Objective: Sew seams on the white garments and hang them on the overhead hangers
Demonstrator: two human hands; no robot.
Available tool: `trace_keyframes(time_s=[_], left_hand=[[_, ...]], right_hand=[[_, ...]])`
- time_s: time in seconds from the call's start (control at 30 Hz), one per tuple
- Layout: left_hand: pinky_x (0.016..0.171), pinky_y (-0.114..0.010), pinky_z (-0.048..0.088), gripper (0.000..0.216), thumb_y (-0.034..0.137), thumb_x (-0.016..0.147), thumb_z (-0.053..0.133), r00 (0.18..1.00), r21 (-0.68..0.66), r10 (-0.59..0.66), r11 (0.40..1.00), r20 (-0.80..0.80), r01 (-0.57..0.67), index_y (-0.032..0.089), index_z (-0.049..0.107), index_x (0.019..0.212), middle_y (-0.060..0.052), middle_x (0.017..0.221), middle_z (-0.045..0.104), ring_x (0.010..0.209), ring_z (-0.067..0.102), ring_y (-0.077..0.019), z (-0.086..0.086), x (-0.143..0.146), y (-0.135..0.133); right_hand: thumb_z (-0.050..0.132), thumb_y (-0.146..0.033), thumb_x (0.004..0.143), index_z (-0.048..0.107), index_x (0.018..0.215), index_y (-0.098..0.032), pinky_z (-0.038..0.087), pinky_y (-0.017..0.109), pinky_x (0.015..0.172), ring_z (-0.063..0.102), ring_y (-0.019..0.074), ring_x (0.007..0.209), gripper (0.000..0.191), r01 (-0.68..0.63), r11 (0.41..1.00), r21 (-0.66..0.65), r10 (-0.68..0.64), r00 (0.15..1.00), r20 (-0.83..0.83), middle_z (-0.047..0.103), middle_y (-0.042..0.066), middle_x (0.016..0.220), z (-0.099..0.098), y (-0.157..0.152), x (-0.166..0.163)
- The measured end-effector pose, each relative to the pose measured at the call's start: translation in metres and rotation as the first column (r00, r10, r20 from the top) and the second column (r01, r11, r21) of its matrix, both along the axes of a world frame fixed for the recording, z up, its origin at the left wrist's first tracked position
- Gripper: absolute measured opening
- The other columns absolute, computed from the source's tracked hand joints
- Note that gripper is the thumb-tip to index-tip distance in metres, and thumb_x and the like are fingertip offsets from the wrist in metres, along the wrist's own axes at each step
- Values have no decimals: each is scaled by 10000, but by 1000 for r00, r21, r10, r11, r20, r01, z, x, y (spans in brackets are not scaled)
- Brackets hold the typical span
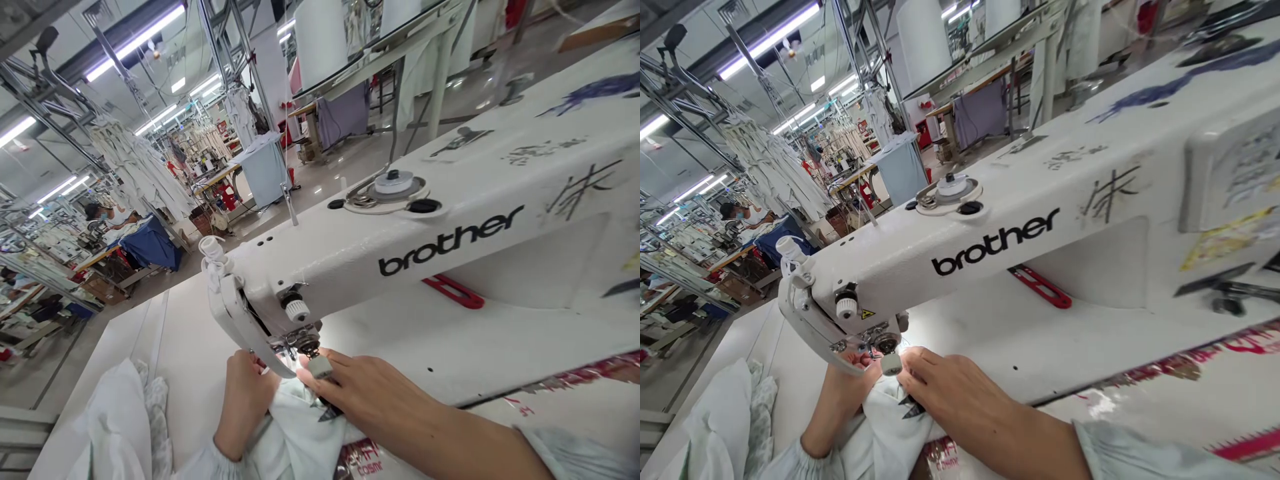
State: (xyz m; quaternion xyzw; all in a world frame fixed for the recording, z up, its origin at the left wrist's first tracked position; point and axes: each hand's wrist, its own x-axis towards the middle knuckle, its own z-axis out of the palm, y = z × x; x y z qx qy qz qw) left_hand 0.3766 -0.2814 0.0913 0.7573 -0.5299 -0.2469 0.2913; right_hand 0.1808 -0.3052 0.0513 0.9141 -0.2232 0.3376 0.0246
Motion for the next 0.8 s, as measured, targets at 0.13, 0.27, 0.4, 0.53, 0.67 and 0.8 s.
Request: trace_keyframes(time_s=[0.13,0.27,0.4,0.53,0.67,0.8], left_hand=[[473,-227,200,218,199,607,521,996,7,-49,999,71,48,189,353,467,55,459,338,485,283,-79,-2,1,-1],[501,-229,220,201,178,595,512,992,-13,-60,998,109,61,187,350,477,53,485,321,520,277,-84,1,1,-1],[488,-229,202,258,211,621,515,992,-8,-75,997,104,76,192,300,480,52,500,262,526,235,-83,6,-3,2],[469,-223,190,259,231,637,514,992,-13,-85,996,89,87,191,306,489,45,526,259,544,233,-88,9,-7,3],[466,-217,204,242,254,666,510,993,-21,-85,996,84,87,183,355,495,42,521,301,545,250,-90,9,-8,3],[465,-209,227,198,231,660,511,991,-35,-90,995,99,94,174,416,495,35,503,363,537,300,-95,9,-9,2]], right_hand=[[364,75,644,490,1048,-189,295,262,486,525,166,710,498,-2,1000,-10,3,1000,26,564,47,917,0,-1,2],[381,85,660,485,1029,-192,272,267,480,547,165,737,472,-27,1000,9,26,999,33,579,36,943,2,-1,2],[392,82,683,483,1027,-200,240,276,477,547,155,720,453,-45,997,56,43,999,31,583,29,971,2,-1,2],[392,60,706,480,982,-201,214,283,472,513,145,653,390,-52,996,77,49,998,46,564,16,877,3,-3,3],[419,41,713,451,858,-205,188,294,462,495,142,622,287,-60,996,69,57,997,43,552,7,821,3,-3,2],[422,23,744,452,898,-212,259,297,506,514,156,674,283,-88,990,109,86,996,27,563,19,883,-1,-3,0]])
